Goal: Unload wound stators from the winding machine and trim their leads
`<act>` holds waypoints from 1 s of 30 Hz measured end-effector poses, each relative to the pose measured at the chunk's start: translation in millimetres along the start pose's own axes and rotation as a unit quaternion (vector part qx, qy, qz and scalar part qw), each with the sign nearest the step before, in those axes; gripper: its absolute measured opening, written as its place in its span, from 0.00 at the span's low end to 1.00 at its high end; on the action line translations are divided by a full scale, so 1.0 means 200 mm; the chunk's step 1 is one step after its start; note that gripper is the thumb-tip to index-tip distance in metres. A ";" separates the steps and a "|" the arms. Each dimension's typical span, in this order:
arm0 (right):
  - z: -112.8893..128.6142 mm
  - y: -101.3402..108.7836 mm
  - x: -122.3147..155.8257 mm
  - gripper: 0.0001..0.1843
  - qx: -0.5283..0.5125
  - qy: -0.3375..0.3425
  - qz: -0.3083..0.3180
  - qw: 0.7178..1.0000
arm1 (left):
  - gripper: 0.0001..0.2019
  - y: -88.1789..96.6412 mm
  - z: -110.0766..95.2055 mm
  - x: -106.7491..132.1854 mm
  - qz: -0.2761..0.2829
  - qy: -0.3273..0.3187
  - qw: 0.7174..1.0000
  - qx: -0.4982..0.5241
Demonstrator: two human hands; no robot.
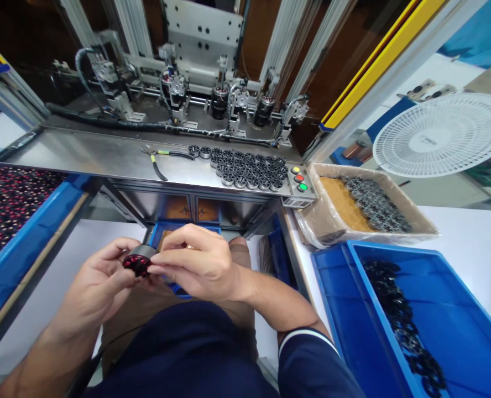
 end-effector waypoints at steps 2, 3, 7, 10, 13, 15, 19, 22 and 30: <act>0.00 0.01 -0.01 0.02 0.012 -0.020 -0.008 1.000 | 0.14 -0.01 -0.03 0.00 -0.001 -0.034 0.999 -0.004; 0.00 0.01 -0.01 0.01 0.013 -0.033 -0.012 0.999 | 0.17 -0.01 -0.06 0.00 -0.002 -0.057 0.998 0.000; -0.01 0.01 -0.03 0.02 -0.018 -0.048 -0.017 0.999 | 0.24 -0.01 -0.14 0.00 -0.006 -0.145 0.988 0.053; 0.01 0.00 -0.05 0.02 -0.050 -0.028 0.013 0.998 | 0.23 -0.06 -0.09 -0.06 0.049 -0.058 0.994 0.081; 0.03 0.00 -0.06 0.02 -0.055 -0.021 0.040 0.997 | 0.25 -0.19 0.04 -0.05 0.189 0.108 0.971 0.097; 0.04 0.02 -0.06 0.01 -0.038 -0.024 0.045 0.998 | 0.21 -0.21 0.05 -0.03 0.213 0.121 0.965 0.098; 0.04 0.05 -0.06 0.02 0.005 -0.049 0.027 0.998 | 0.12 -0.12 -0.03 -0.04 0.083 0.002 0.995 0.055; 0.01 0.06 -0.06 0.03 0.004 -0.083 -0.004 0.997 | 0.16 -0.06 -0.10 -0.03 0.005 -0.093 0.995 0.035; 0.03 0.04 -0.09 0.03 -0.066 -0.029 0.017 0.997 | 0.30 -0.22 0.04 -0.09 0.191 0.117 0.964 0.146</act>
Point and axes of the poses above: each hand's wrist, its own x-axis away from the middle knuckle, its own y-axis out of the back of the hand, z = x × y, the point moved 9 cm from there along -x, towards the middle knuckle, and after that the axes turned 6 degrees about z, right-handed, at the moved point
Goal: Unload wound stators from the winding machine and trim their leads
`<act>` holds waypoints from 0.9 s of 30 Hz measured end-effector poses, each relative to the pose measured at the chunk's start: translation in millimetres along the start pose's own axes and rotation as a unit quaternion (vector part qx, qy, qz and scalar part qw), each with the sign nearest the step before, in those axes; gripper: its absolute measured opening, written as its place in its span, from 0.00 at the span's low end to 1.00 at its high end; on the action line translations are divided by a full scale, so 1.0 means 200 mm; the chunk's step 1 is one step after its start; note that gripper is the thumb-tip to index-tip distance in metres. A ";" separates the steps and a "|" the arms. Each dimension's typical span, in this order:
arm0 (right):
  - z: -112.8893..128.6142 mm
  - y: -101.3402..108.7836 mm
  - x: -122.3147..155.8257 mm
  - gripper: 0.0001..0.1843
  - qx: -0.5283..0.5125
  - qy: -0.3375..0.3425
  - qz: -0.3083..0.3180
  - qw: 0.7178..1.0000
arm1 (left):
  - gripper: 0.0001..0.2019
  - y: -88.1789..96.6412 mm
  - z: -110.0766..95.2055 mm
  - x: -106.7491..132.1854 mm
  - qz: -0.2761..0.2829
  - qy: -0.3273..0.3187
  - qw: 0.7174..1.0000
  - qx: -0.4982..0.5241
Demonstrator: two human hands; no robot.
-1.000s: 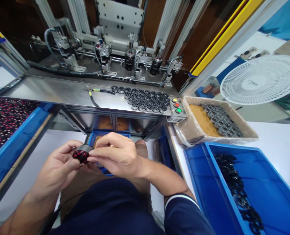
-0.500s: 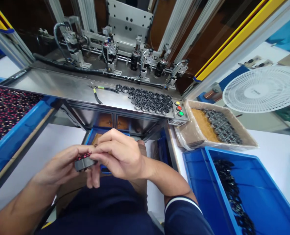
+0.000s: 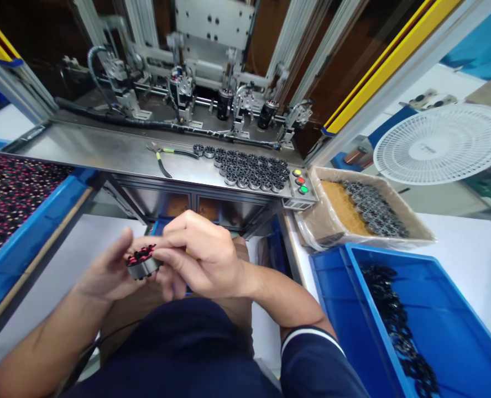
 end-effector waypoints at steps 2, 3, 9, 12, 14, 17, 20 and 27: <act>0.02 0.00 0.00 0.03 0.013 0.007 0.006 1.000 | 0.32 -0.06 0.07 0.01 0.067 0.073 0.995 0.023; 0.02 0.01 0.00 0.03 0.021 0.009 0.005 1.000 | 0.28 -0.06 0.06 0.01 0.064 0.066 0.996 0.019; -0.01 0.07 0.02 0.02 0.035 -0.041 -0.073 0.996 | 0.13 0.02 -0.10 0.07 -0.112 -0.129 0.980 -0.101; -0.02 0.07 0.03 0.04 0.030 -0.058 -0.100 0.993 | 0.20 0.02 -0.19 0.12 -0.166 -0.230 0.949 -0.137; -0.03 0.07 0.03 0.04 0.020 -0.058 -0.105 0.993 | 0.21 0.02 -0.23 0.14 -0.172 -0.276 0.937 -0.124; -0.01 0.04 0.02 0.04 -0.008 -0.026 -0.081 0.996 | 0.14 0.03 -0.20 0.09 -0.133 -0.226 0.962 -0.076; 0.03 0.03 0.02 0.03 -0.015 0.002 -0.046 0.999 | 0.26 -0.03 -0.03 0.00 -0.008 -0.024 0.999 -0.027; 0.02 0.08 0.04 0.04 0.033 -0.031 -0.080 0.996 | 0.13 0.01 -0.11 0.06 -0.104 -0.117 0.977 -0.142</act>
Point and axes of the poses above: each hand's wrist, its own x-axis away from the middle knuckle, its own y-axis out of the back of the hand, z = x × y, the point moved 9 cm from there along -x, towards the middle knuckle, and after that the axes turned 6 degrees about z, right-handed, at the moved point
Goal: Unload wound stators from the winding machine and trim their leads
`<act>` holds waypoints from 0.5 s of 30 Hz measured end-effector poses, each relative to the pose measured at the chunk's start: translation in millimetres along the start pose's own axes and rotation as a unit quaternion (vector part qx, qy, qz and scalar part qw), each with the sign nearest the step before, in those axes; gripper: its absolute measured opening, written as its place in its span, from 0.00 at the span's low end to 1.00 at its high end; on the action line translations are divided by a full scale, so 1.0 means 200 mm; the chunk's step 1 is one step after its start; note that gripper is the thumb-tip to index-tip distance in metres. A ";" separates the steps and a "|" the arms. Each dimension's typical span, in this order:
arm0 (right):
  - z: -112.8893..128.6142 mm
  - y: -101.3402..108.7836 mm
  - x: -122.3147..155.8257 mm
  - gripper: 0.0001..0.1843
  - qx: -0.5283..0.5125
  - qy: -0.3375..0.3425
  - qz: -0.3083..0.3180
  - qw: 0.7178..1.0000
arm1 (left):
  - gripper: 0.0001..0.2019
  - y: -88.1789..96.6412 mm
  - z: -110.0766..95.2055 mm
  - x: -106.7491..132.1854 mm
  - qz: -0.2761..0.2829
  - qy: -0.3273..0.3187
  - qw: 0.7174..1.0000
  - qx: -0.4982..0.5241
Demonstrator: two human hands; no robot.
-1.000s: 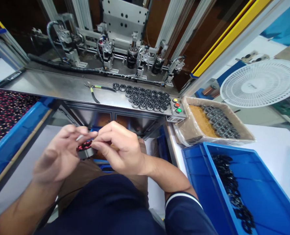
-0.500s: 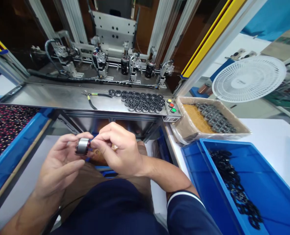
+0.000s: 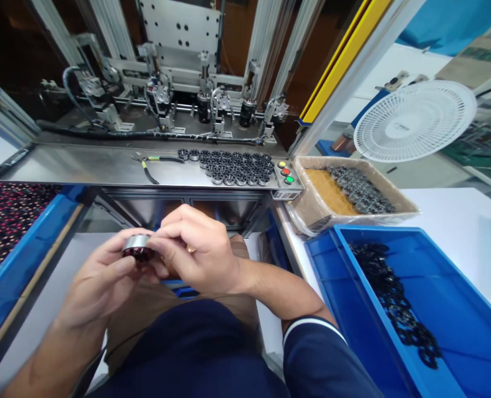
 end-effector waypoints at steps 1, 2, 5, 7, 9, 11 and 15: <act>-0.01 0.01 0.00 0.04 0.004 -0.006 -0.014 1.000 | 0.16 0.01 -0.03 0.01 -0.026 -0.038 0.999 -0.019; -0.01 0.01 0.00 0.05 0.005 -0.008 -0.027 1.000 | 0.19 0.02 -0.07 0.02 -0.044 -0.077 0.996 -0.032; -0.02 0.02 0.00 0.07 -0.015 0.002 -0.048 0.999 | 0.22 0.04 -0.14 0.05 -0.080 -0.173 0.981 -0.032; -0.02 0.01 0.00 0.06 -0.036 0.020 -0.039 0.998 | 0.21 0.05 -0.12 0.04 -0.088 -0.167 0.982 0.000; -0.01 -0.01 0.00 0.05 -0.051 0.041 -0.014 0.998 | 0.17 0.03 -0.02 0.00 -0.051 -0.064 0.996 0.047; 0.00 -0.02 0.01 0.04 -0.058 0.056 0.010 0.997 | 0.25 -0.06 0.11 -0.02 0.045 0.083 0.991 0.096; 0.00 0.00 0.02 0.03 -0.059 0.051 0.018 0.997 | 0.23 -0.12 0.14 0.00 0.117 0.146 0.978 0.093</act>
Point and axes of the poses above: each hand's wrist, its own x-axis away from the middle knuckle, its own y-axis out of the back of the hand, z = x × y, the point moved 9 cm from there along -x, towards the middle knuckle, and after that the axes turned 6 degrees about z, right-handed, at the moved point
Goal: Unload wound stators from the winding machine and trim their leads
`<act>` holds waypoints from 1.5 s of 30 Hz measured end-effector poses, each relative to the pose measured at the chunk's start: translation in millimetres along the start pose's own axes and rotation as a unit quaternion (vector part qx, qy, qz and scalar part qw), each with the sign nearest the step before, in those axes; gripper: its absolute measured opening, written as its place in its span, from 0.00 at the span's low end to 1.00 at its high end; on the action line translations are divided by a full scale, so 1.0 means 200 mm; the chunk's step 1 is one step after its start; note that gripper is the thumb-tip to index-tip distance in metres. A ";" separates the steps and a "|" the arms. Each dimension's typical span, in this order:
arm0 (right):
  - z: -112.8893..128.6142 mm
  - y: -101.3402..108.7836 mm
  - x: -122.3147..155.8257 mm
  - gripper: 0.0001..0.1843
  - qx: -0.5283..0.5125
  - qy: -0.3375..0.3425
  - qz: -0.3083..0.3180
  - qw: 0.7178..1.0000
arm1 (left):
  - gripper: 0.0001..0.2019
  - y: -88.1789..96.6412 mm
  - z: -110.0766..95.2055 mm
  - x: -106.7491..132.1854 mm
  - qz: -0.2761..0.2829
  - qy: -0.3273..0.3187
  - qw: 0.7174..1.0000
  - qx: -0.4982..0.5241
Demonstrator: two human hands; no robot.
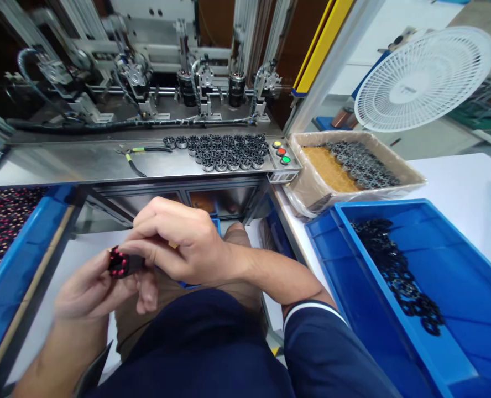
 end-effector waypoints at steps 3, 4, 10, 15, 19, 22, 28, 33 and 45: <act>-0.02 0.03 0.00 0.04 0.020 -0.023 -0.021 0.999 | 0.12 0.06 -0.07 0.04 -0.088 -0.067 0.992 -0.069; -0.02 0.03 0.01 0.05 0.029 -0.033 -0.027 0.999 | 0.13 0.07 -0.09 0.05 -0.112 -0.085 0.986 -0.089; -0.04 0.04 0.01 0.10 0.039 -0.054 -0.052 0.996 | 0.25 0.10 -0.23 0.15 -0.251 -0.286 0.899 -0.216; -0.04 0.03 0.00 0.05 0.026 -0.032 -0.061 0.997 | 0.16 0.10 -0.22 0.15 -0.247 -0.303 0.885 -0.252; -0.04 0.03 0.02 0.06 0.021 -0.071 -0.105 0.992 | 0.16 0.14 -0.21 0.15 -0.257 -0.286 0.895 -0.227; -0.13 -0.03 0.09 0.09 -0.085 -0.206 -0.131 0.966 | 0.16 0.18 -0.24 0.16 -0.269 -0.299 0.892 -0.206; -0.27 -0.30 0.22 0.16 -0.365 -0.366 -0.093 0.851 | 0.16 0.20 -0.26 0.15 -0.240 -0.309 0.906 -0.162; -0.32 -0.33 0.25 0.15 -0.417 -0.373 -0.105 0.822 | 0.16 0.21 -0.26 0.14 -0.223 -0.313 0.911 -0.150; -0.34 -0.30 0.23 0.20 -0.385 -0.280 -0.058 0.877 | 0.31 0.12 -0.36 0.21 -0.239 -0.342 0.847 -0.330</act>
Point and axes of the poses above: each hand's wrist, its own x-axis away from the middle knuckle, its own y-axis out of the back of the hand, z = x × y, the point moved 9 cm from there along -x, towards the middle knuckle, and after that the axes turned 6 degrees about z, right-handed, at the moved point
